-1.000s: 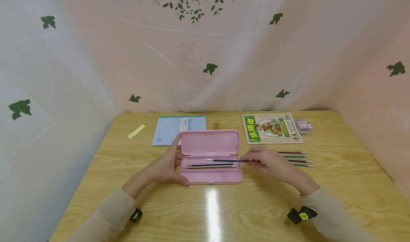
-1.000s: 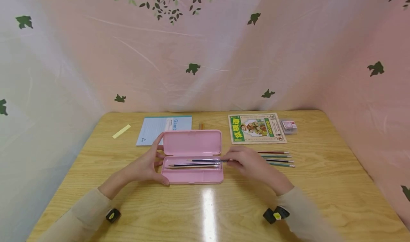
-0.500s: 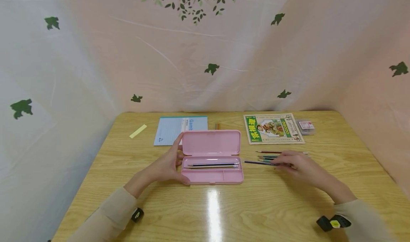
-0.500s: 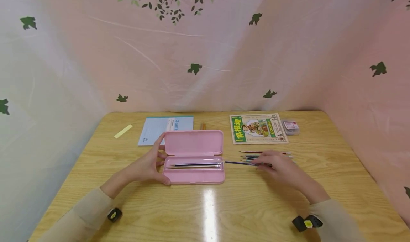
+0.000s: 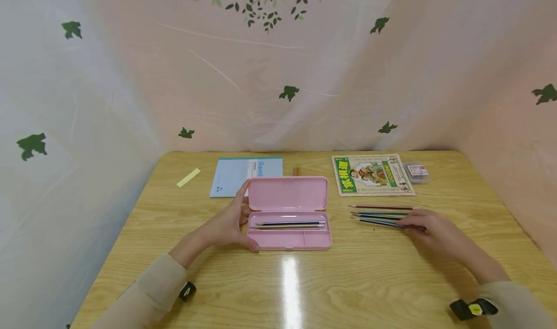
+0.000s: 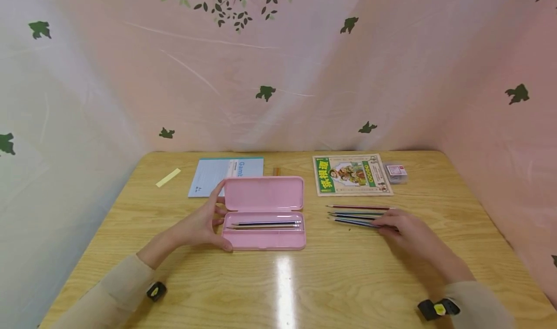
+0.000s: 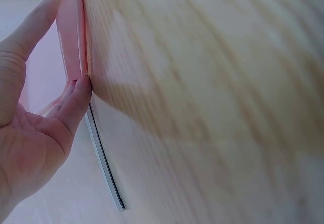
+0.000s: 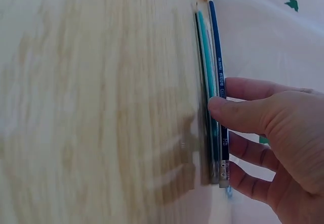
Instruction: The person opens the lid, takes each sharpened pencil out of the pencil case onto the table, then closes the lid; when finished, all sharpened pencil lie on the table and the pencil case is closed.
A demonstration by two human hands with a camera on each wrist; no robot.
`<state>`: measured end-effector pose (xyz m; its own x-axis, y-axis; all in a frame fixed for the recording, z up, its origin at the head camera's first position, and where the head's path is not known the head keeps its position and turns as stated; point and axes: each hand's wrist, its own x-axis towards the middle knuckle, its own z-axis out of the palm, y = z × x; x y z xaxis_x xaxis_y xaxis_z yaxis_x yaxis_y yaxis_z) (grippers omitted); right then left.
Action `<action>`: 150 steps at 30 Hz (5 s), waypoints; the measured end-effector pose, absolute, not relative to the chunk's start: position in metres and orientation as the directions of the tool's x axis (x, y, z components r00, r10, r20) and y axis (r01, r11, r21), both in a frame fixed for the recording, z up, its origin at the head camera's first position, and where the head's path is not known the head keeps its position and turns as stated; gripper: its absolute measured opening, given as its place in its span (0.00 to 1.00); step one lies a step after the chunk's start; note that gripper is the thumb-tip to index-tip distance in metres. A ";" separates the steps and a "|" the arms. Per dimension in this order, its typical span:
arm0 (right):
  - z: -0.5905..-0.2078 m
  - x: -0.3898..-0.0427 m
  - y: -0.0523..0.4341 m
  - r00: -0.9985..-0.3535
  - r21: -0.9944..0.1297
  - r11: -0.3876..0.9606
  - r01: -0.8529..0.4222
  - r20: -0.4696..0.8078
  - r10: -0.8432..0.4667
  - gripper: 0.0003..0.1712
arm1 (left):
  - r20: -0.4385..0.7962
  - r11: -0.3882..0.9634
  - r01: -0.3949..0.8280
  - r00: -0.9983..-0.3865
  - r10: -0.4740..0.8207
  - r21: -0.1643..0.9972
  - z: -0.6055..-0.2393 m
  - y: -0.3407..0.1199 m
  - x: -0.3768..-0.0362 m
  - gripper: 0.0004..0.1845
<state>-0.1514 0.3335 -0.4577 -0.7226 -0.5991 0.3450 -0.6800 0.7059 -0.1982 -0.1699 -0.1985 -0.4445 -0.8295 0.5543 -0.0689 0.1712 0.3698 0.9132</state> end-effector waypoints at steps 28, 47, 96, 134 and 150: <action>-0.472 -0.158 0.343 -0.639 -0.174 0.642 -0.746 0.455 -0.620 0.26 | -0.041 0.338 0.186 -0.823 0.566 0.923 -0.445 -0.199 -0.170 0.84; -0.470 -0.157 0.341 -0.663 -0.198 0.653 -0.731 0.433 -0.611 0.24 | -0.054 0.370 0.190 -0.828 0.559 0.910 -0.446 -0.200 -0.169 0.84; -0.420 -0.154 0.238 -0.674 -0.419 0.533 -0.735 0.368 -0.641 0.25 | -0.048 0.372 0.198 -0.829 0.558 0.907 -0.448 -0.200 -0.171 0.85; -0.437 -0.186 0.109 -0.622 -0.397 0.549 -0.736 0.076 -0.779 0.15 | -0.056 0.391 0.197 -0.834 0.549 0.899 -0.449 -0.200 -0.170 0.84; -0.435 -0.178 0.099 -0.630 -0.289 0.589 -0.755 0.070 -0.773 0.17 | -0.052 0.377 0.197 -0.829 0.557 0.905 -0.447 -0.200 -0.170 0.84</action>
<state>-0.1780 0.0985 -0.4350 -0.6303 -0.7732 0.0697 -0.7546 0.5890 -0.2893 -0.1702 -0.2003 -0.4469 -0.8287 0.5573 -0.0518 0.1971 0.3773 0.9049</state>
